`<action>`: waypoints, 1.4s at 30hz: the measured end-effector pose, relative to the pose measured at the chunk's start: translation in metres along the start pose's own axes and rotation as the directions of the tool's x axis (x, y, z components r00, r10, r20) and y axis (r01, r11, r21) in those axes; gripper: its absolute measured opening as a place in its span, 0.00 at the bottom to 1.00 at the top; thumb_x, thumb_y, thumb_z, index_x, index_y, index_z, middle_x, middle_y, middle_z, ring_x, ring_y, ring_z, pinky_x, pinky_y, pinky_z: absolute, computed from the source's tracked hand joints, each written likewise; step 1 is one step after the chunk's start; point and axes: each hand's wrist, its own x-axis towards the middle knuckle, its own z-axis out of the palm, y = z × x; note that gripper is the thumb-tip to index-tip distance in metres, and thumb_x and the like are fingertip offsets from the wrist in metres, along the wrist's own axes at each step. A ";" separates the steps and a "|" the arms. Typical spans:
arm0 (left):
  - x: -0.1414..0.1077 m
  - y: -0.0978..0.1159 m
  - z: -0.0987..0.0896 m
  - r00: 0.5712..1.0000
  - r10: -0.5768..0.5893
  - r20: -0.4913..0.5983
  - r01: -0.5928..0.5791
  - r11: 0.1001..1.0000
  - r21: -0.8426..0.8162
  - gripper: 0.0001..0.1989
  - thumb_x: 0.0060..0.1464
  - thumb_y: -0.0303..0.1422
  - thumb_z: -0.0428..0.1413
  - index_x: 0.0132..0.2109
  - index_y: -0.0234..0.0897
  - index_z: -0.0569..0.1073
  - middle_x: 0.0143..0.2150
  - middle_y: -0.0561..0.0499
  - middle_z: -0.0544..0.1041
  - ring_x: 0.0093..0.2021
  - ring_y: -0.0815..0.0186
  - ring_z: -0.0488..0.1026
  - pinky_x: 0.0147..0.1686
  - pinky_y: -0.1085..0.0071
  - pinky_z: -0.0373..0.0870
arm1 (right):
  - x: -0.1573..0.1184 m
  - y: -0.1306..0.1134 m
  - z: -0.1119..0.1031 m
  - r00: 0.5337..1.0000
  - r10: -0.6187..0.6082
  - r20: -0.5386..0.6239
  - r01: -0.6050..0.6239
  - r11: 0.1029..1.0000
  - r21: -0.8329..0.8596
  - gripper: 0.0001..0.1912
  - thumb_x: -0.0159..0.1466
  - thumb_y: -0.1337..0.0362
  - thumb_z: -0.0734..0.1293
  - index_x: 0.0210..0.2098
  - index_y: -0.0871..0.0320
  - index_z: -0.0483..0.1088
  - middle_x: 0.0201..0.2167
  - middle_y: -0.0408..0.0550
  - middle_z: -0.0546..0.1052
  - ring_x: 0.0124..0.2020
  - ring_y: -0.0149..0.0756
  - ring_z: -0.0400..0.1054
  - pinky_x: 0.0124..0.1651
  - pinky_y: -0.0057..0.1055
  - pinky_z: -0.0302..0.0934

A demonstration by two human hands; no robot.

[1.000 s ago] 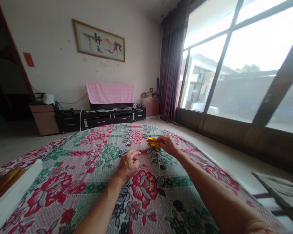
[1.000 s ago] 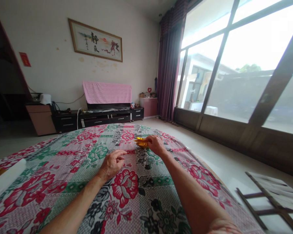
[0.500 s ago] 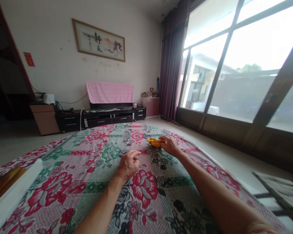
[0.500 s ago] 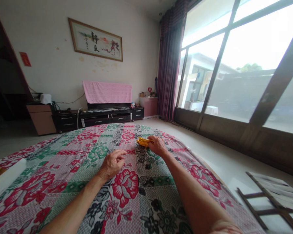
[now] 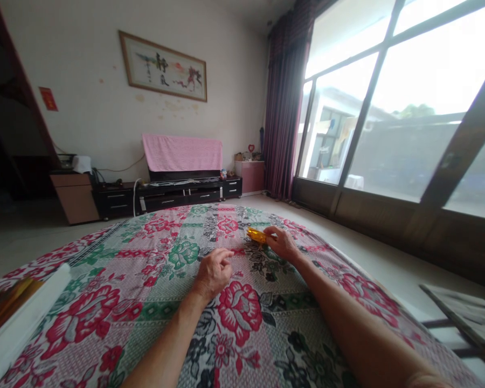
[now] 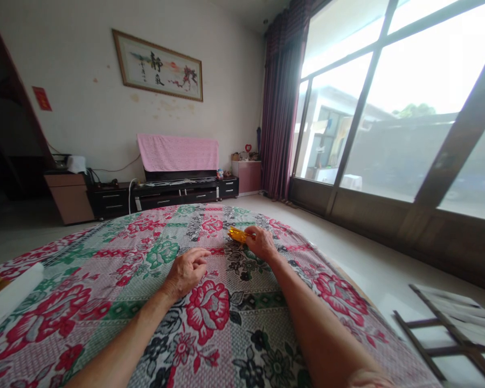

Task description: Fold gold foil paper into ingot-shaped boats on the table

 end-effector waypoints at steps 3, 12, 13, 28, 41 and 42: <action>0.000 0.000 0.000 1.000 0.005 0.002 -0.005 1.000 0.002 0.17 0.40 0.20 0.49 0.38 0.30 0.75 0.41 0.45 0.75 0.27 0.72 0.72 0.27 0.79 0.72 | 0.001 0.000 0.002 1.000 -0.009 -0.001 0.009 1.000 0.010 0.11 0.52 0.70 0.62 0.33 0.54 0.73 0.32 0.42 0.78 0.34 0.35 0.71 0.40 0.30 0.62; 0.000 0.002 0.000 1.000 0.009 0.014 -0.009 1.000 0.025 0.16 0.41 0.20 0.49 0.37 0.30 0.75 0.41 0.45 0.75 0.28 0.72 0.73 0.28 0.78 0.73 | 0.006 0.000 -0.001 0.998 -0.063 0.003 0.063 0.998 0.022 0.14 0.52 0.70 0.62 0.36 0.55 0.73 0.33 0.45 0.77 0.34 0.38 0.70 0.39 0.33 0.61; 0.000 0.002 0.000 1.000 0.009 0.017 -0.010 1.000 0.026 0.16 0.41 0.20 0.49 0.38 0.30 0.75 0.41 0.45 0.75 0.28 0.72 0.73 0.28 0.78 0.73 | 0.006 0.000 -0.002 0.997 -0.071 0.003 0.071 0.997 0.027 0.15 0.52 0.71 0.62 0.39 0.55 0.72 0.34 0.45 0.77 0.35 0.38 0.70 0.40 0.33 0.61; 0.000 -0.001 0.001 1.000 0.024 0.007 -0.024 1.000 0.018 0.16 0.41 0.20 0.49 0.37 0.33 0.75 0.40 0.47 0.75 0.30 0.71 0.73 0.30 0.78 0.73 | 0.004 0.001 -0.001 0.992 -0.124 0.033 0.120 0.987 0.111 0.13 0.49 0.74 0.63 0.32 0.56 0.73 0.31 0.44 0.73 0.32 0.33 0.68 0.37 0.29 0.62; 0.000 0.002 0.000 1.000 0.006 0.015 -0.007 0.999 0.034 0.16 0.41 0.20 0.49 0.37 0.32 0.75 0.40 0.46 0.75 0.31 0.70 0.73 0.30 0.77 0.73 | 0.003 0.002 -0.004 0.985 -0.173 -0.020 0.174 0.975 0.141 0.14 0.48 0.72 0.65 0.35 0.57 0.72 0.34 0.46 0.72 0.36 0.35 0.66 0.41 0.32 0.62; 0.000 0.002 0.000 1.000 0.007 0.013 -0.008 0.999 0.033 0.16 0.41 0.20 0.49 0.37 0.32 0.75 0.40 0.46 0.76 0.31 0.70 0.73 0.30 0.77 0.73 | 0.003 0.002 -0.004 0.983 -0.182 -0.026 0.184 0.973 0.140 0.14 0.48 0.73 0.65 0.35 0.57 0.72 0.34 0.46 0.71 0.36 0.35 0.66 0.41 0.33 0.62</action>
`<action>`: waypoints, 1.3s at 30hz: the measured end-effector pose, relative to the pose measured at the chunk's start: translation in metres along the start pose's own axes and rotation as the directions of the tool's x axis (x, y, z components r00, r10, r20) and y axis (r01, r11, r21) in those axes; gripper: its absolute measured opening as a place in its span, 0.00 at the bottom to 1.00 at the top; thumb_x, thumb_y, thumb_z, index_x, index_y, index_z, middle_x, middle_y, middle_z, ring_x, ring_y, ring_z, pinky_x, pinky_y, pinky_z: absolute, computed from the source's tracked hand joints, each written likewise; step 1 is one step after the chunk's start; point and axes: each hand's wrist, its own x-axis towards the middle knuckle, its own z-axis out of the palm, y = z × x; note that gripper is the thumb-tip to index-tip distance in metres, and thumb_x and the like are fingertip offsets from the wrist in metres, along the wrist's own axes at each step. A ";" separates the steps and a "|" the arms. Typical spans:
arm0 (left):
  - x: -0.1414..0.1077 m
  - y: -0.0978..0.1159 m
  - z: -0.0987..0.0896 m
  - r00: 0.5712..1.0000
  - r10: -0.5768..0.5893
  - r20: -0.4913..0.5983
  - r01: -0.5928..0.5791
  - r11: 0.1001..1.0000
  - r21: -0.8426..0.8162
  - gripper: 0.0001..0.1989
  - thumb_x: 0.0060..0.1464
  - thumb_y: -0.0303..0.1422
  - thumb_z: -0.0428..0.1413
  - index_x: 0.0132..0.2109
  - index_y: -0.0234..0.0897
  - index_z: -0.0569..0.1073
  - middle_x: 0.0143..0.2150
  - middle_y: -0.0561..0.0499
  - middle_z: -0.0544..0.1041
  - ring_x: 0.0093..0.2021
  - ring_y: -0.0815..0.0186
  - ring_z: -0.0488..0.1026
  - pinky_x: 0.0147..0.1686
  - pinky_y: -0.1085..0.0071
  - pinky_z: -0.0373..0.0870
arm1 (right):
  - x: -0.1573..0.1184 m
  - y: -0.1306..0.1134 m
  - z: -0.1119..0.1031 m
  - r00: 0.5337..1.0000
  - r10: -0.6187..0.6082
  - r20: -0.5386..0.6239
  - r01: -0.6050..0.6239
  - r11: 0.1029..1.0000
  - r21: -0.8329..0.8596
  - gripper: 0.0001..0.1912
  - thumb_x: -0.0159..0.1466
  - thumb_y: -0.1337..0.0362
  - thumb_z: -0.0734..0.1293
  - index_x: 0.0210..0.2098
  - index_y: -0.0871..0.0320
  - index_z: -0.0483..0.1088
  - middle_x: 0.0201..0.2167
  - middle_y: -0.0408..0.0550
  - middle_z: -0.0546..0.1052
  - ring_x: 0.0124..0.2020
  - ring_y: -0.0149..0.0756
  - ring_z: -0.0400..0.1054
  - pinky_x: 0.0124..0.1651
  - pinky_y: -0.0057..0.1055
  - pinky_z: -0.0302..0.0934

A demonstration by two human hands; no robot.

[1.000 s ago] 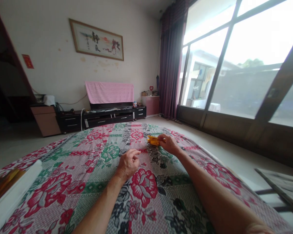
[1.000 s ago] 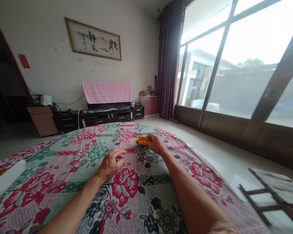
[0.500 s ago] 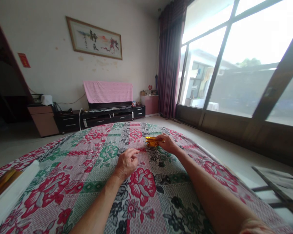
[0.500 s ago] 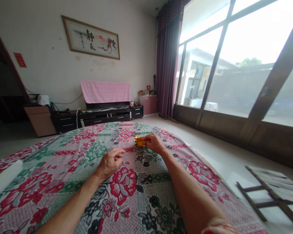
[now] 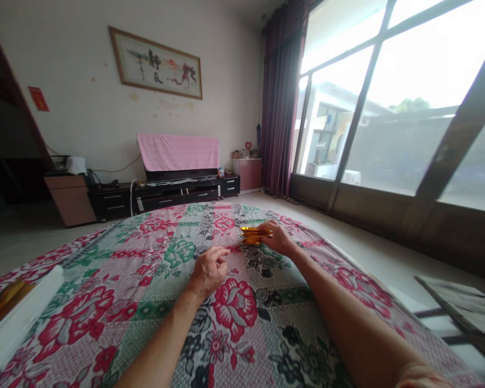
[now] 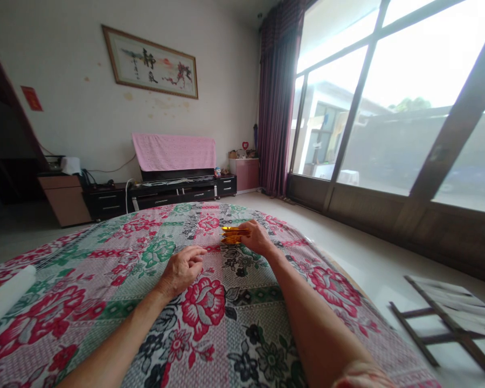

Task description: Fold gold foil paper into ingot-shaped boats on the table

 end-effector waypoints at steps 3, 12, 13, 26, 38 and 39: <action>0.000 -0.001 0.001 1.000 0.005 -0.007 -0.005 1.000 -0.003 0.15 0.41 0.21 0.49 0.37 0.33 0.75 0.40 0.47 0.76 0.30 0.70 0.73 0.31 0.76 0.74 | -0.001 0.002 0.000 1.000 -0.010 -0.011 0.010 1.000 0.000 0.15 0.47 0.74 0.65 0.35 0.58 0.72 0.34 0.47 0.71 0.37 0.36 0.66 0.42 0.34 0.62; 0.000 -0.001 0.001 1.000 0.008 -0.016 -0.008 1.000 -0.012 0.16 0.41 0.21 0.49 0.36 0.34 0.76 0.40 0.47 0.76 0.33 0.69 0.73 0.33 0.75 0.74 | -0.005 0.003 0.000 0.999 -0.043 -0.014 0.043 0.999 0.030 0.17 0.46 0.73 0.66 0.37 0.57 0.70 0.36 0.47 0.69 0.39 0.36 0.66 0.44 0.35 0.62; 0.000 -0.001 0.000 1.000 0.009 -0.017 -0.009 1.000 -0.013 0.16 0.41 0.21 0.49 0.36 0.33 0.76 0.40 0.47 0.76 0.33 0.69 0.73 0.32 0.75 0.74 | -0.005 0.003 -0.001 0.999 -0.052 -0.012 0.052 0.998 0.027 0.17 0.46 0.73 0.66 0.37 0.57 0.70 0.36 0.47 0.69 0.39 0.36 0.65 0.45 0.35 0.61; 0.000 -0.001 0.001 1.000 0.009 -0.018 -0.009 1.000 -0.006 0.16 0.41 0.21 0.48 0.36 0.33 0.75 0.39 0.47 0.76 0.30 0.70 0.73 0.30 0.77 0.74 | -0.011 -0.002 -0.005 0.998 -0.057 0.013 0.057 0.998 0.005 0.18 0.46 0.72 0.66 0.38 0.56 0.70 0.38 0.48 0.68 0.41 0.38 0.65 0.45 0.36 0.61; 0.000 -0.002 0.001 1.000 0.011 -0.025 -0.011 1.000 -0.007 0.15 0.40 0.21 0.49 0.36 0.34 0.75 0.39 0.47 0.76 0.30 0.70 0.73 0.30 0.77 0.73 | -0.004 -0.001 -0.016 0.904 0.286 -0.316 -0.278 0.958 0.072 0.15 0.53 0.67 0.57 0.35 0.55 0.72 0.37 0.47 0.73 0.40 0.39 0.66 0.47 0.36 0.58; 0.000 -0.002 0.001 1.000 0.006 -0.023 -0.007 1.000 -0.013 0.15 0.41 0.21 0.49 0.36 0.34 0.75 0.40 0.47 0.76 0.31 0.70 0.73 0.30 0.77 0.73 | -0.003 -0.002 -0.017 0.882 0.319 -0.348 -0.312 0.947 0.076 0.16 0.54 0.67 0.55 0.35 0.55 0.72 0.35 0.48 0.74 0.39 0.40 0.66 0.45 0.35 0.58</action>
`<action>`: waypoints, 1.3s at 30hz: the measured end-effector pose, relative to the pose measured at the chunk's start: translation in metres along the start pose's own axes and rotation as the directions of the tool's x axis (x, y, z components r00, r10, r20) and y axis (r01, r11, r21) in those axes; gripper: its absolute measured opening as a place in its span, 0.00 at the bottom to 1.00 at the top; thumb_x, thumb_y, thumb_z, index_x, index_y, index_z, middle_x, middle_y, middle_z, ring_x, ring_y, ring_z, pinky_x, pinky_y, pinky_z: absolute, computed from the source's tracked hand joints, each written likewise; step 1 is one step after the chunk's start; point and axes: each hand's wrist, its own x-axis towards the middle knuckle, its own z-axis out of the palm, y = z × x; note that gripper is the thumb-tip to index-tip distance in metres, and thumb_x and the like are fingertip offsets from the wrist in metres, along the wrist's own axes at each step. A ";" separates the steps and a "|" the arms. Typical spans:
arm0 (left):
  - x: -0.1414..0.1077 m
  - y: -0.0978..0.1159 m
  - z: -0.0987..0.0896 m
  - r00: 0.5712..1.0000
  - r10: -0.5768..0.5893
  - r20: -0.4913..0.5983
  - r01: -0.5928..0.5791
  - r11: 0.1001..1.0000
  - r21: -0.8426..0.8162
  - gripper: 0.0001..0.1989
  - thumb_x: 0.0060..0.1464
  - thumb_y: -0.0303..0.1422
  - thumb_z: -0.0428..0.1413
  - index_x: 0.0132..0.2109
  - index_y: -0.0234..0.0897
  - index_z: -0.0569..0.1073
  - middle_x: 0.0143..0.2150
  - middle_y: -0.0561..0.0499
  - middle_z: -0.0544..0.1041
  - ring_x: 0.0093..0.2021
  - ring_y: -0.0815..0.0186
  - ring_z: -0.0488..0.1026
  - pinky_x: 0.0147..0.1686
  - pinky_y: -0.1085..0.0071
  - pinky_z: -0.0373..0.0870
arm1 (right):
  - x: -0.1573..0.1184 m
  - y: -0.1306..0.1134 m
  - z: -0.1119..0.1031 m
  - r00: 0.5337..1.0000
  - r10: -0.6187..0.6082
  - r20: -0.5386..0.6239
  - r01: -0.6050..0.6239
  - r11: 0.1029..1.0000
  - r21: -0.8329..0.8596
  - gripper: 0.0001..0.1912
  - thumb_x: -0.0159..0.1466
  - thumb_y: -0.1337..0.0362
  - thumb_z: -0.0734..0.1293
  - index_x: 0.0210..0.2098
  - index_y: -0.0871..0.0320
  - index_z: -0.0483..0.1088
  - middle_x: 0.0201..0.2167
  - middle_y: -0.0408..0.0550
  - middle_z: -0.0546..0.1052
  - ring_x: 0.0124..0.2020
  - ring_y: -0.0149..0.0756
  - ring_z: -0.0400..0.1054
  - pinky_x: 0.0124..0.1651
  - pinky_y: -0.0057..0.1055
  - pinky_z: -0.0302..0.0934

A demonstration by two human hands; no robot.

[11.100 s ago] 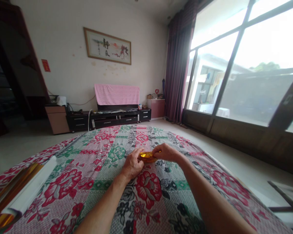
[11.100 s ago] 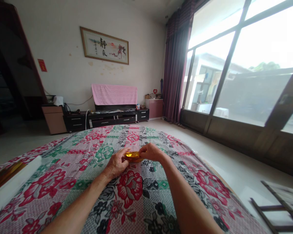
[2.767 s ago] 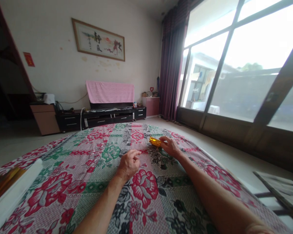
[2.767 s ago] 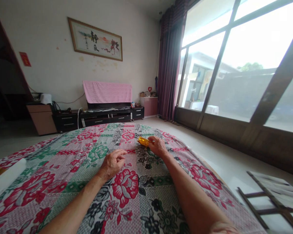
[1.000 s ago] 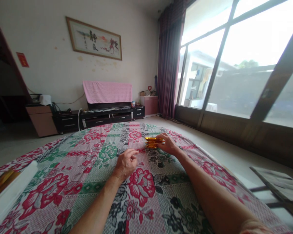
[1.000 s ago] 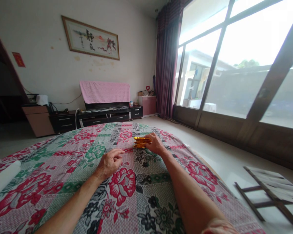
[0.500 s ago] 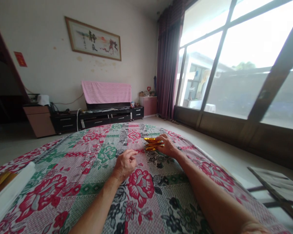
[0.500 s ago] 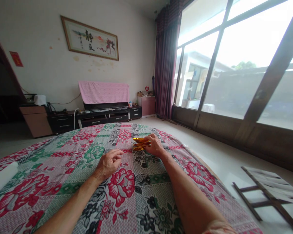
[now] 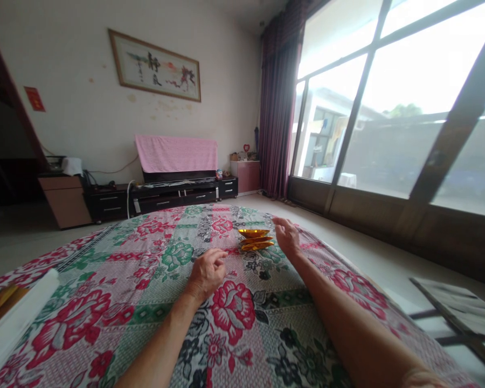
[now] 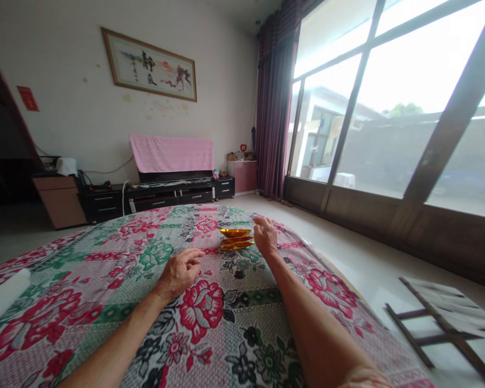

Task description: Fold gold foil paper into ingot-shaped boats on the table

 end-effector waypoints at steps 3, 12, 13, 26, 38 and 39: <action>0.000 0.001 0.000 1.000 -0.022 0.017 0.023 1.000 -0.015 0.15 0.41 0.22 0.49 0.37 0.33 0.75 0.41 0.47 0.76 0.31 0.70 0.73 0.30 0.77 0.73 | -0.001 -0.010 0.001 0.998 0.050 -0.040 -0.051 0.999 -0.012 0.17 0.56 0.66 0.53 0.34 0.55 0.72 0.30 0.46 0.75 0.34 0.39 0.67 0.40 0.32 0.59; 0.005 -0.019 -0.008 0.955 -0.267 -0.132 0.262 0.963 -0.059 0.16 0.47 0.28 0.51 0.45 0.34 0.73 0.39 0.47 0.78 0.35 0.64 0.75 0.35 0.71 0.72 | -0.058 -0.106 0.056 0.915 -0.106 0.388 0.109 0.994 0.015 0.13 0.56 0.70 0.57 0.30 0.54 0.73 0.29 0.45 0.77 0.32 0.35 0.70 0.38 0.27 0.59; 0.005 -0.024 -0.009 0.944 -0.292 -0.152 0.282 0.956 -0.081 0.16 0.47 0.28 0.51 0.44 0.35 0.73 0.39 0.47 0.78 0.37 0.64 0.75 0.36 0.71 0.72 | -0.067 -0.114 0.064 0.909 -0.085 0.408 0.093 0.996 0.000 0.13 0.56 0.71 0.58 0.31 0.54 0.73 0.28 0.46 0.77 0.32 0.36 0.71 0.36 0.27 0.60; 0.009 -0.030 -0.009 0.912 -0.405 -0.060 0.404 0.914 -0.034 0.17 0.47 0.26 0.48 0.43 0.35 0.75 0.42 0.48 0.78 0.42 0.64 0.74 0.43 0.72 0.69 | -0.106 -0.136 0.078 0.915 0.025 0.404 -0.007 0.999 -0.046 0.13 0.59 0.70 0.57 0.38 0.58 0.71 0.36 0.50 0.76 0.39 0.36 0.69 0.40 0.27 0.58; 0.006 -0.017 -0.022 0.937 -0.346 0.055 0.338 0.934 0.119 0.15 0.50 0.26 0.47 0.43 0.37 0.75 0.39 0.50 0.79 0.39 0.67 0.74 0.41 0.74 0.68 | -0.109 -0.135 0.076 0.910 -0.061 0.411 0.082 0.996 -0.034 0.13 0.59 0.70 0.58 0.37 0.57 0.72 0.35 0.49 0.76 0.38 0.35 0.68 0.41 0.26 0.57; 0.004 -0.015 -0.026 0.933 -0.352 0.068 0.340 0.929 0.142 0.15 0.50 0.26 0.47 0.43 0.38 0.75 0.39 0.50 0.79 0.39 0.67 0.74 0.40 0.74 0.68 | -0.110 -0.135 0.076 0.905 -0.072 0.419 0.095 0.995 -0.034 0.12 0.58 0.70 0.58 0.36 0.57 0.72 0.34 0.49 0.76 0.37 0.35 0.68 0.40 0.26 0.57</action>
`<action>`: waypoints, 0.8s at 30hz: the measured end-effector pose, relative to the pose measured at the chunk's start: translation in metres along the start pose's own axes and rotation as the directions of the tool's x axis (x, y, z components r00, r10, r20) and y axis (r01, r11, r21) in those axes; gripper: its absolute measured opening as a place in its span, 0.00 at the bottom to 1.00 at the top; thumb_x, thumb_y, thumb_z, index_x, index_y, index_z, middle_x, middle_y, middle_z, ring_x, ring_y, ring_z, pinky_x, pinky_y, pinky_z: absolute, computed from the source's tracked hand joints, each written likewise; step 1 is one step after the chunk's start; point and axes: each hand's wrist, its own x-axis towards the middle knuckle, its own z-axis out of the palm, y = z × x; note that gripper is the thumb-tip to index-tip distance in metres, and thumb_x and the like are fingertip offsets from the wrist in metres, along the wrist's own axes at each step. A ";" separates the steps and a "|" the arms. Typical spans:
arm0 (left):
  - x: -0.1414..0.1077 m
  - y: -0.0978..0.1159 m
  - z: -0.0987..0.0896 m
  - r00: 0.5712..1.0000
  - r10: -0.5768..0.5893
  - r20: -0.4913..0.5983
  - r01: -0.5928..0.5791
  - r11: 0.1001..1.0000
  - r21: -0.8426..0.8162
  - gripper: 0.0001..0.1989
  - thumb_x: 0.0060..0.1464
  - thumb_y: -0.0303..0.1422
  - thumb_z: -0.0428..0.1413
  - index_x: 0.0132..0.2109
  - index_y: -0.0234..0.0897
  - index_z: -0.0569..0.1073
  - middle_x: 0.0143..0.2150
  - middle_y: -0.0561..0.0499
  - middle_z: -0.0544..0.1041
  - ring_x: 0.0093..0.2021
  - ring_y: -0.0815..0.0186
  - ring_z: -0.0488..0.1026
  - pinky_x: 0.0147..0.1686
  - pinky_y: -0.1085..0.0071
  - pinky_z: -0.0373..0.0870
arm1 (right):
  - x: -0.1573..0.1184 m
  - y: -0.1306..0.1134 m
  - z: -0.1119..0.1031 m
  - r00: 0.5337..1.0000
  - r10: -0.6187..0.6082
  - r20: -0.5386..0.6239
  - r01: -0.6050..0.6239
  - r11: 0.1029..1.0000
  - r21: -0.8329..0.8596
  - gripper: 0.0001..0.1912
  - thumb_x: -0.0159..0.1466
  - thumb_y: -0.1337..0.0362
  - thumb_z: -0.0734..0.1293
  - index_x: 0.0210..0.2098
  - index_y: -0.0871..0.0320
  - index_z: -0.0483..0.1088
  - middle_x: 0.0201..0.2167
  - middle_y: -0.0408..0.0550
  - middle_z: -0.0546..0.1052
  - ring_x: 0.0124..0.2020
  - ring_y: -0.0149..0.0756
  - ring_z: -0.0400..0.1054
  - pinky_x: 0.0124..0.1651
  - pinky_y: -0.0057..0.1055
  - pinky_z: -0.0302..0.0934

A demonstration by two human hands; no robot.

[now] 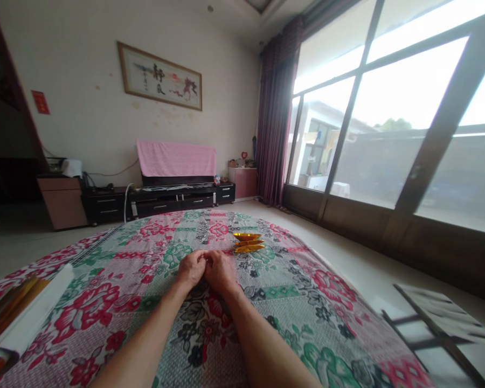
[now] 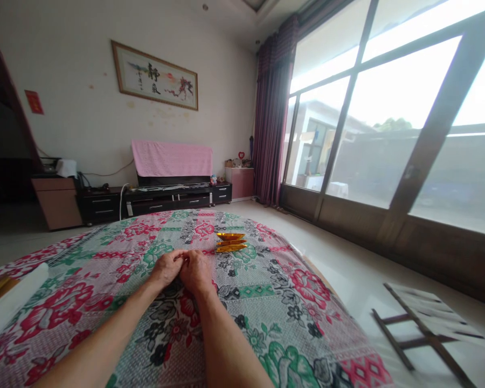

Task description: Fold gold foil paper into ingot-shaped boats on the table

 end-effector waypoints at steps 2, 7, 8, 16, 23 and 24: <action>-0.006 0.000 -0.009 0.999 -0.023 0.042 0.021 0.999 0.044 0.15 0.49 0.26 0.48 0.43 0.37 0.74 0.39 0.50 0.79 0.39 0.67 0.75 0.39 0.75 0.68 | -0.001 0.000 0.001 1.000 -0.018 0.003 0.018 1.000 0.001 0.12 0.56 0.71 0.59 0.34 0.57 0.73 0.33 0.48 0.76 0.36 0.34 0.68 0.40 0.25 0.57; -0.026 -0.009 -0.035 0.992 -0.092 0.081 0.076 0.981 0.180 0.15 0.47 0.25 0.51 0.43 0.37 0.75 0.39 0.50 0.79 0.42 0.66 0.74 0.42 0.76 0.67 | 0.000 0.003 0.004 0.999 -0.018 -0.039 0.020 0.998 0.052 0.14 0.54 0.73 0.59 0.33 0.56 0.74 0.33 0.47 0.76 0.36 0.33 0.68 0.41 0.25 0.58; -0.030 -0.012 -0.039 0.994 -0.087 0.069 0.071 0.976 0.204 0.15 0.47 0.25 0.51 0.42 0.36 0.75 0.39 0.49 0.79 0.42 0.66 0.74 0.42 0.75 0.67 | 0.001 0.003 0.005 0.999 -0.015 -0.042 0.018 0.998 0.058 0.14 0.54 0.73 0.59 0.33 0.56 0.74 0.33 0.48 0.76 0.36 0.33 0.69 0.41 0.25 0.58; -0.044 -0.019 -0.036 0.998 0.051 -0.038 -0.035 0.939 0.342 0.14 0.47 0.24 0.49 0.40 0.35 0.75 0.40 0.48 0.76 0.41 0.66 0.73 0.45 0.74 0.65 | 0.005 0.006 0.005 0.988 0.031 -0.148 -0.015 0.994 0.111 0.13 0.53 0.73 0.60 0.31 0.55 0.75 0.30 0.44 0.77 0.33 0.32 0.69 0.39 0.23 0.60; -0.031 0.013 -0.019 0.985 0.170 0.035 -0.169 0.900 0.402 0.16 0.47 0.24 0.47 0.42 0.35 0.75 0.41 0.46 0.76 0.43 0.64 0.72 0.46 0.71 0.64 | 0.027 0.039 -0.037 0.889 0.206 -0.410 -0.191 0.979 0.076 0.17 0.56 0.73 0.56 0.38 0.58 0.72 0.39 0.50 0.72 0.42 0.36 0.65 0.47 0.30 0.56; -0.030 0.017 -0.015 0.980 0.195 0.045 -0.197 0.901 0.386 0.16 0.47 0.24 0.47 0.41 0.35 0.75 0.41 0.46 0.76 0.43 0.64 0.72 0.46 0.72 0.64 | 0.030 0.047 -0.046 0.877 0.218 -0.429 -0.209 0.976 0.068 0.16 0.58 0.71 0.56 0.38 0.58 0.72 0.39 0.49 0.72 0.42 0.37 0.64 0.48 0.31 0.55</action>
